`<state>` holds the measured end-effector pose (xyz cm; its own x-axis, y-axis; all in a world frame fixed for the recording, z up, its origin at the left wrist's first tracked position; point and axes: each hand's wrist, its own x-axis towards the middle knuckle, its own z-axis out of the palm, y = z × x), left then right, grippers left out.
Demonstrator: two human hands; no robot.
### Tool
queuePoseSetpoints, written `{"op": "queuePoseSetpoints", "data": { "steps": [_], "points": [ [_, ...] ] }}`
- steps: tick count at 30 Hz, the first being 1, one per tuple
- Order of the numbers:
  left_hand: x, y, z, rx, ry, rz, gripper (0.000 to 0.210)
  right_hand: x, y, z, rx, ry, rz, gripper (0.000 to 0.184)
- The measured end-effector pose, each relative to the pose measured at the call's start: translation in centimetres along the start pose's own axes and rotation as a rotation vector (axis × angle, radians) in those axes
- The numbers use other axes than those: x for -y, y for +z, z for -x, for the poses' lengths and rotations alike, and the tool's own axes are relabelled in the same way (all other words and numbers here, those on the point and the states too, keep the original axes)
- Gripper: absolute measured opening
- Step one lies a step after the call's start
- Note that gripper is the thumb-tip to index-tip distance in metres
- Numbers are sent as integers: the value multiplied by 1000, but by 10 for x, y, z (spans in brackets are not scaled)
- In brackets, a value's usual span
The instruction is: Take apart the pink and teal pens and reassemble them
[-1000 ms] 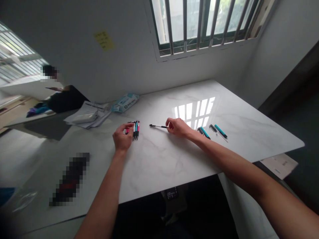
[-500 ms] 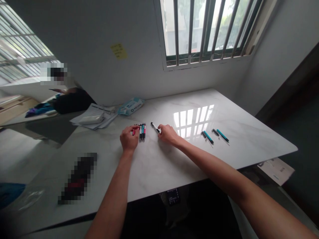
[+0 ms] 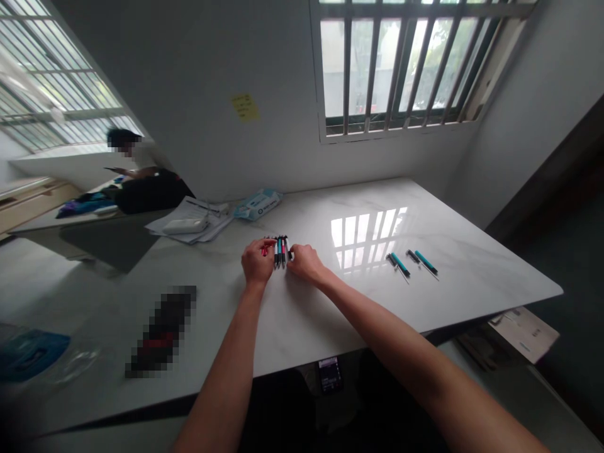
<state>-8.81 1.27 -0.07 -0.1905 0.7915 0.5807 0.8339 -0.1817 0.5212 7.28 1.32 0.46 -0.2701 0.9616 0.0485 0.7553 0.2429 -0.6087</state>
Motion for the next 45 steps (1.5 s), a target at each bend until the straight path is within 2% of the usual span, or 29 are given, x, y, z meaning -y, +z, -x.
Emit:
{"op": "queuePoseSetpoints", "data": {
  "steps": [8,12,14,17,20,23,27,31,33,38,42,45],
  "points": [
    [-11,2,5,51,15,-1,29,2,1,3,16,-45,-40,37],
    [-14,8,8,70,49,29,27,-16,-17,13,43,-136,-105,45],
    [-17,11,10,79,82,56,27,-36,-37,21,54,-249,-127,49],
    [-22,17,11,120,114,85,28,-79,-81,37,30,-409,-127,57],
    [-31,21,14,180,126,103,29,-128,-132,56,-35,-382,-68,62],
    [-39,22,17,215,153,119,28,-172,-175,74,-37,-324,49,66],
    [-44,22,20,247,169,125,28,-210,-207,95,47,-265,145,65],
    [-44,22,20,242,167,121,28,-227,-213,109,154,-229,148,69],
    [-44,22,20,235,170,121,28,-229,-210,113,164,-227,129,69],
    [-45,23,19,255,176,111,27,-227,-199,114,109,-229,100,63],
    [-47,22,19,256,186,115,27,-228,-199,111,91,-220,92,54],
    [-49,21,20,250,176,136,27,-222,-199,107,-10,-222,64,54]
  ]
}}
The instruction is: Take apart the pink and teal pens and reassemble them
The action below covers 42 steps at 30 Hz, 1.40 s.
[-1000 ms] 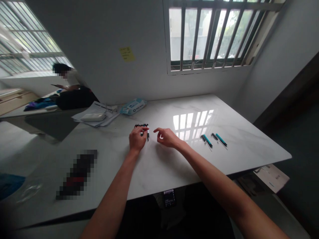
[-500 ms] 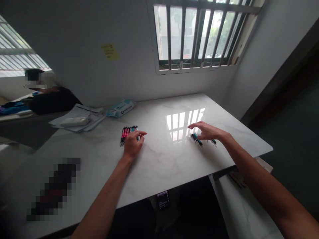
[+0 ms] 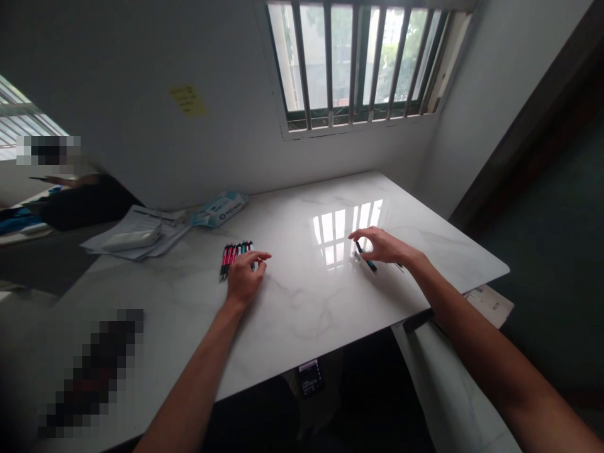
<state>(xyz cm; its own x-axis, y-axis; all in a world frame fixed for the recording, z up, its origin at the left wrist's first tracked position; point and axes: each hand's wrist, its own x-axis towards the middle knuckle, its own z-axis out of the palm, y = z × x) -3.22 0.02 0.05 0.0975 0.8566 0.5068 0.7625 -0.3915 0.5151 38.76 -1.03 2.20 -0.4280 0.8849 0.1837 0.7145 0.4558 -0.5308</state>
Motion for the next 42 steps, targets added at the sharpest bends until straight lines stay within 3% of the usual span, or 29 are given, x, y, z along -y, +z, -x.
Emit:
{"op": "queuePoseSetpoints", "data": {
  "steps": [3,5,9,14,18,21,25,27,31,36,42],
  "points": [
    [-6,3,0,9,-27,107,24,25,12,-11,-177,-83,-54,55],
    [-14,6,0,60,-94,248,21,52,29,-19,-229,-169,-121,56],
    [-38,17,6,220,-226,534,37,103,67,-32,-220,-291,-203,56],
    [-56,31,23,218,-258,616,42,127,92,-38,-195,-312,-235,50],
    [-55,37,29,194,-233,612,35,127,98,-40,-165,-321,-233,56],
    [-54,35,29,156,-182,507,22,115,90,-40,-202,-274,-187,62],
    [-50,26,29,109,-148,377,15,73,63,-29,-295,-101,-57,39],
    [-48,23,28,93,-143,349,15,48,49,-19,-325,30,-18,39],
    [-46,23,27,54,-137,329,14,18,38,-3,-247,195,43,38],
    [-45,25,27,61,-132,311,14,23,42,-13,-126,201,88,31],
    [-37,24,25,14,-189,321,13,46,33,-37,-211,180,156,23]
  ]
}}
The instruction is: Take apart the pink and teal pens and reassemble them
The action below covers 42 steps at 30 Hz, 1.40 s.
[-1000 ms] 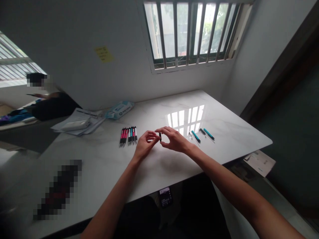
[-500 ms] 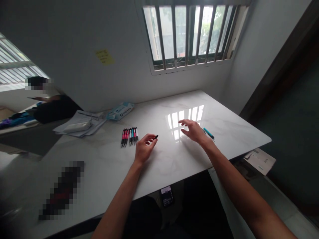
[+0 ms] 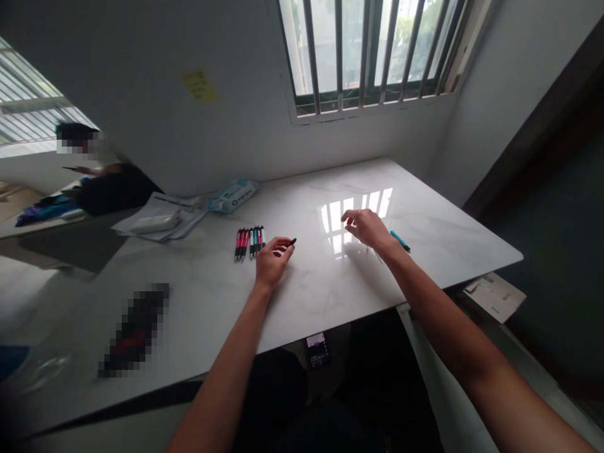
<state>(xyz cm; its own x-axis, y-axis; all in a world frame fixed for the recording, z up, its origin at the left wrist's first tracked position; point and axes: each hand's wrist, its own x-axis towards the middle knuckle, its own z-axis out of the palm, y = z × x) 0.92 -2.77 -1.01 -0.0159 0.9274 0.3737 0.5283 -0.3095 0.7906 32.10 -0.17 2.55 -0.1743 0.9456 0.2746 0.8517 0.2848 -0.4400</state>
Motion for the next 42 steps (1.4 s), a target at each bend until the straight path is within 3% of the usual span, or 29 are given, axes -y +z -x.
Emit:
{"op": "queuePoseSetpoints", "data": {
  "steps": [4,7,14,20,23,27,33,42],
  "points": [
    [2,-1,-1,-18,-22,9,11,-8,-4,1,165,123,150,29],
    [1,1,0,-14,-3,4,11,-21,-1,7,249,159,145,20],
    [1,5,1,9,15,11,11,-29,3,5,137,73,74,18],
    [4,7,-2,11,13,2,13,9,17,-23,56,-50,-418,15],
    [5,7,-2,11,30,4,20,42,42,-42,119,-122,-707,14],
    [6,4,-1,14,41,-4,21,71,77,-50,197,-178,-919,20],
    [4,2,0,19,64,-35,18,68,97,-36,201,-118,-1026,24],
    [3,1,0,25,117,-77,20,65,101,-33,156,-137,-895,22]
  ]
}}
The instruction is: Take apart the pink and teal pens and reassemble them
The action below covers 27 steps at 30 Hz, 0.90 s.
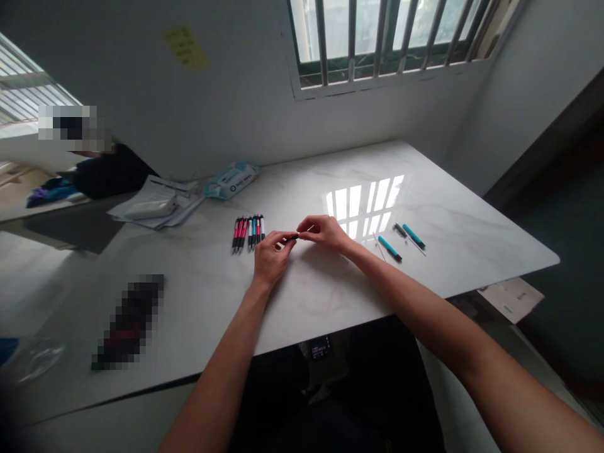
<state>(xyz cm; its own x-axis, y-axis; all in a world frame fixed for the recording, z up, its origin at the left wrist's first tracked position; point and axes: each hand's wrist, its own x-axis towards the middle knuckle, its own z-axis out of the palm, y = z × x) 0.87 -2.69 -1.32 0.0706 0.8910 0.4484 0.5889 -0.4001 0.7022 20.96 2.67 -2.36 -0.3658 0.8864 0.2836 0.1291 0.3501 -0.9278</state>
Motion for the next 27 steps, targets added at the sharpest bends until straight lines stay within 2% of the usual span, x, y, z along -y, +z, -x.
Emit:
{"op": "queuePoseSetpoints", "data": {
  "steps": [4,10,15,20,24,27],
  "points": [
    [1,1,0,2,-23,-7,18,2,0,0,-13,-21,60,24],
    [0,1,0,24,-90,61,19,12,-4,2,-28,-59,31,24],
    [-1,-1,0,30,-63,84,18,15,-5,3,-6,-27,82,25],
    [-1,0,0,13,-41,88,16,16,-2,4,-14,15,236,40],
    [-3,0,0,9,-49,100,16,18,-1,5,40,62,263,48],
    [-5,-1,-1,3,-79,98,15,19,-4,5,63,21,225,38]
  ]
}}
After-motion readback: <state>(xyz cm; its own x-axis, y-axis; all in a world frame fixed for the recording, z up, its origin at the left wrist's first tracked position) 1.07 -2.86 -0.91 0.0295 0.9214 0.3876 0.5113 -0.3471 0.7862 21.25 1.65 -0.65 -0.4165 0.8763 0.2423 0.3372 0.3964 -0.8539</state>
